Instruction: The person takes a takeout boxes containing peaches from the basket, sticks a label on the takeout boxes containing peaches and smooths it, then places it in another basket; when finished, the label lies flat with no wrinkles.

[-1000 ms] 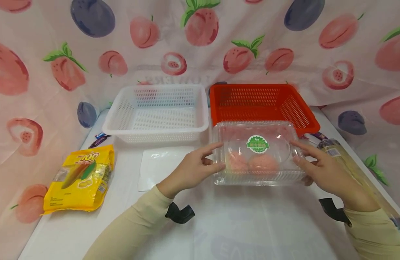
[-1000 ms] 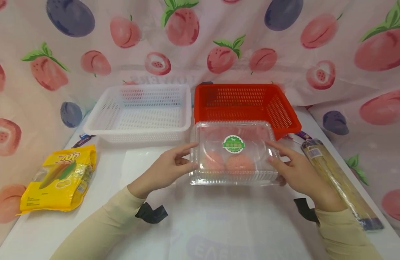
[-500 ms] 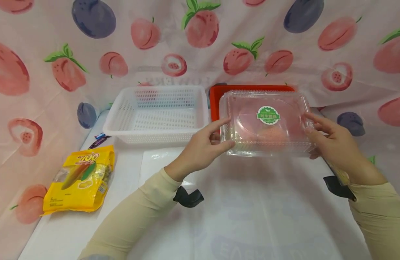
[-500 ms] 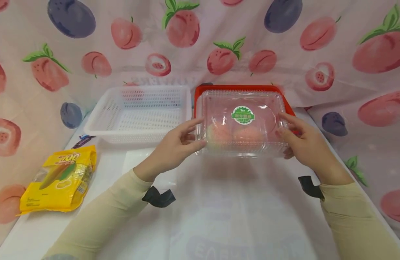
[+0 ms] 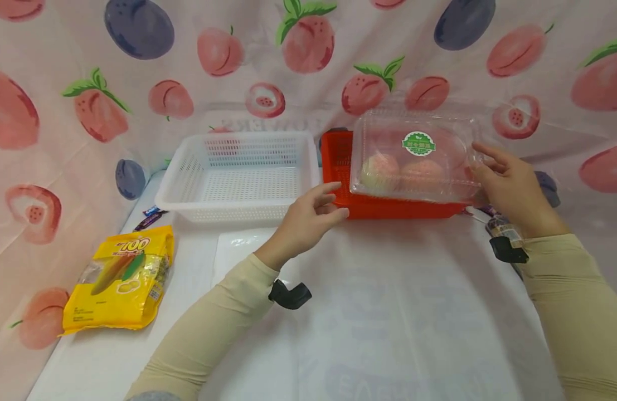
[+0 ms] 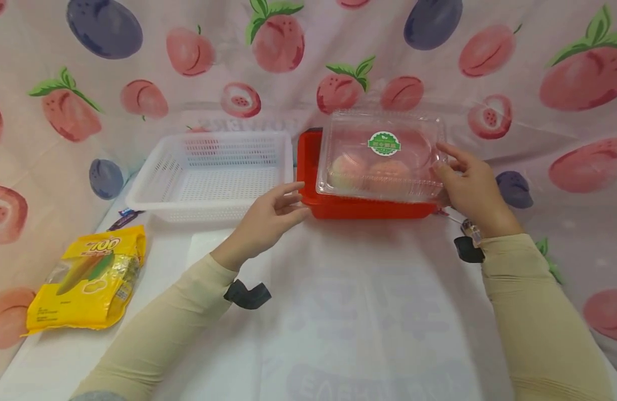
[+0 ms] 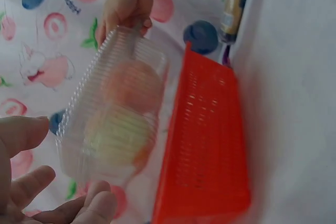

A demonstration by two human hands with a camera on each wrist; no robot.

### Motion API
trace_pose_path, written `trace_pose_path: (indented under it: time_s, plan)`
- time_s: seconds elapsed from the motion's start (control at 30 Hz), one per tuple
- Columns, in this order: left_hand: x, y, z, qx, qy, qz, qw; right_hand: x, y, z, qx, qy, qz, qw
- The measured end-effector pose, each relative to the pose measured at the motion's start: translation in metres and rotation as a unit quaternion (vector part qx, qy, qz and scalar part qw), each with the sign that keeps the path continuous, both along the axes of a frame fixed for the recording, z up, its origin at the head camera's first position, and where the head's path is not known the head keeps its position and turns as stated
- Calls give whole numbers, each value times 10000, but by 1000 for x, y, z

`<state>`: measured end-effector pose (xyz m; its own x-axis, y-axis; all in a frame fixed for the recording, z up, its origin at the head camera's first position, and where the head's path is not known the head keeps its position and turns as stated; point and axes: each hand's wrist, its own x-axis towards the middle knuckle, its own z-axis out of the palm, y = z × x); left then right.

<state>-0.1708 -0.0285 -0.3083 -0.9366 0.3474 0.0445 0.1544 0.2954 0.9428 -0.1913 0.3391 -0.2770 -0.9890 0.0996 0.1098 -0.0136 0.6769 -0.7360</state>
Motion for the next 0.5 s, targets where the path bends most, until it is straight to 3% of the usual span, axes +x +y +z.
trace_pose_path:
  time_s: [0.27, 0.5]
  plan:
    - [-21, -1, -31, -284, -451, 358, 9979, -24, 9, 0, 90, -399, 57, 9991]
    - [-34, 8, -54, -35, -722, 417, 9965, -43, 13, -5, 85, -385, 187, 9990]
